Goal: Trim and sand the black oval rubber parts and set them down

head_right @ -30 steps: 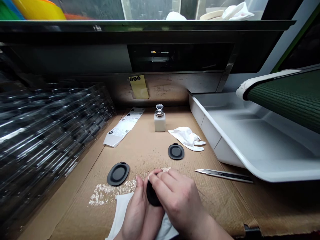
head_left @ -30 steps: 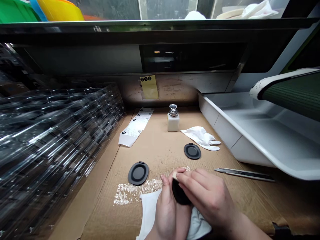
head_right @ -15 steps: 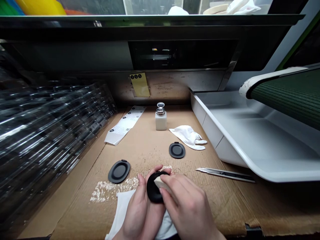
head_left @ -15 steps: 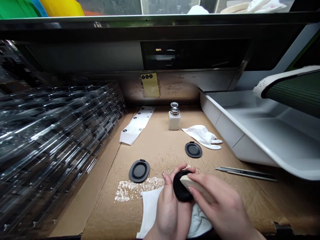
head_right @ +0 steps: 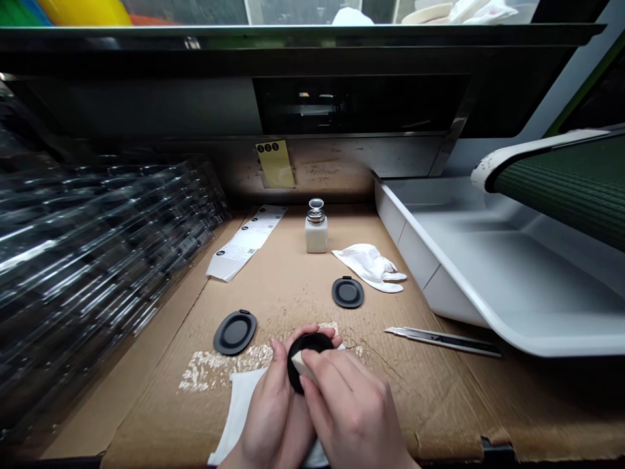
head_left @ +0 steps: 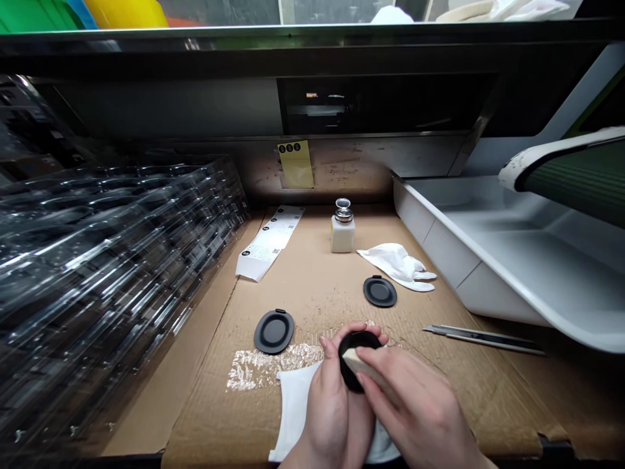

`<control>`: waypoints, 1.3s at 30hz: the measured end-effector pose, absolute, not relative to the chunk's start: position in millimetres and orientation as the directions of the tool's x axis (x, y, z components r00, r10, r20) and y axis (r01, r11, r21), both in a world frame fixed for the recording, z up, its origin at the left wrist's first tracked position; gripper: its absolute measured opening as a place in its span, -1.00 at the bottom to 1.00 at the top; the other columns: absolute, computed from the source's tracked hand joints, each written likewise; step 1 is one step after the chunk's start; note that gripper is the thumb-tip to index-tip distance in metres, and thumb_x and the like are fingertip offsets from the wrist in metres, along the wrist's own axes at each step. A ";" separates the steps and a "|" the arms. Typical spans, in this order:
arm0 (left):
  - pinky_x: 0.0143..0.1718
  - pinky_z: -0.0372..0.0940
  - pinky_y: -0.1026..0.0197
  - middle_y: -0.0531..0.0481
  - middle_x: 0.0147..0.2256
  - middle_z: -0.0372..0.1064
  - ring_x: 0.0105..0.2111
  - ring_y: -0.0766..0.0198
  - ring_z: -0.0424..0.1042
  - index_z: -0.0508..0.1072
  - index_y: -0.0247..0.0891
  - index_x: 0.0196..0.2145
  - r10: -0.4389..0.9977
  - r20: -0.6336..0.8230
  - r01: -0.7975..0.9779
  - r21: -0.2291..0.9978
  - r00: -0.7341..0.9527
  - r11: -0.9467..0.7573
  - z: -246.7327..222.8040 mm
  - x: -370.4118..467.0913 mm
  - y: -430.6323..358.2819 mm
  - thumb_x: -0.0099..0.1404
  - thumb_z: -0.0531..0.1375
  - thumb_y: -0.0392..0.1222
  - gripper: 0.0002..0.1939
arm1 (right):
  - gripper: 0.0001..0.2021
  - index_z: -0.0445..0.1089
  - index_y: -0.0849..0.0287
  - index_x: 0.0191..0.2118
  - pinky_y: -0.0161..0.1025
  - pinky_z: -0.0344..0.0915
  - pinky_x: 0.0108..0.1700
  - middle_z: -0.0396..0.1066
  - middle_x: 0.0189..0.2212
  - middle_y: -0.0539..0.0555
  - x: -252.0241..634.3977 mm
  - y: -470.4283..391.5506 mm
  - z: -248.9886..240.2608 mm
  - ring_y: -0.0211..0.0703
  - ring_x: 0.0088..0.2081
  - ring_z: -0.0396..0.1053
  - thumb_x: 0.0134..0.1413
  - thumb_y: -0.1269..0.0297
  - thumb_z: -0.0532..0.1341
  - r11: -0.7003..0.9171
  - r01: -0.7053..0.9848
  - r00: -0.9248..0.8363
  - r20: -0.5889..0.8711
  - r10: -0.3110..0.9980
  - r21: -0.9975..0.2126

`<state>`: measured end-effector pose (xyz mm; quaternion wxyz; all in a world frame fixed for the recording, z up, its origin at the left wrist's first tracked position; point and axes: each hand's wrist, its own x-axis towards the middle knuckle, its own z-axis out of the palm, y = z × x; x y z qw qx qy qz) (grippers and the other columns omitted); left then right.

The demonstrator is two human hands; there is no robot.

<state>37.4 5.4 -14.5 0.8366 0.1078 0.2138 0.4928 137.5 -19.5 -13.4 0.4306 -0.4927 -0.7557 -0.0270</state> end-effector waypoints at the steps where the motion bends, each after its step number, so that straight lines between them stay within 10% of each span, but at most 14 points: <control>1: 0.12 -0.02 0.03 -0.14 -0.18 0.36 -0.05 0.10 0.27 0.42 -0.31 -0.23 0.870 -0.264 -0.772 0.402 0.417 0.493 -14.4 37.5 5.5 0.27 -0.11 0.08 -0.53 | -0.79 0.32 0.24 -0.15 -0.32 0.31 -0.29 0.40 -0.41 0.06 138.0 -21.6 -12.9 -0.26 -0.37 0.35 0.06 0.49 0.10 0.534 0.754 -0.183 0.659 0.729 -0.382; 8: 0.07 0.03 0.04 -0.15 -0.20 0.37 -0.06 0.11 0.26 0.43 -0.30 -0.23 0.880 -0.236 -0.760 0.443 0.413 0.476 -16.3 39.3 5.1 0.28 -0.13 0.09 -0.51 | -0.79 0.32 0.13 -0.12 -0.36 0.28 -0.37 0.39 -0.38 0.02 181.3 -30.7 -2.8 -0.29 -0.38 0.32 0.11 0.41 0.09 0.536 0.783 -0.355 0.480 0.802 -0.317; 39: 0.11 -0.02 0.07 -0.12 -0.18 0.34 -0.03 0.15 0.24 0.39 -0.29 -0.23 0.898 -0.218 -0.746 0.501 0.382 0.439 -15.6 40.1 0.9 0.30 -0.13 0.04 -0.58 | -0.70 0.33 0.26 -0.11 -0.36 0.28 -0.44 0.40 -0.47 0.09 159.6 -35.3 -11.6 -0.28 -0.46 0.32 0.04 0.55 0.02 0.592 0.784 -0.375 0.617 0.692 -0.188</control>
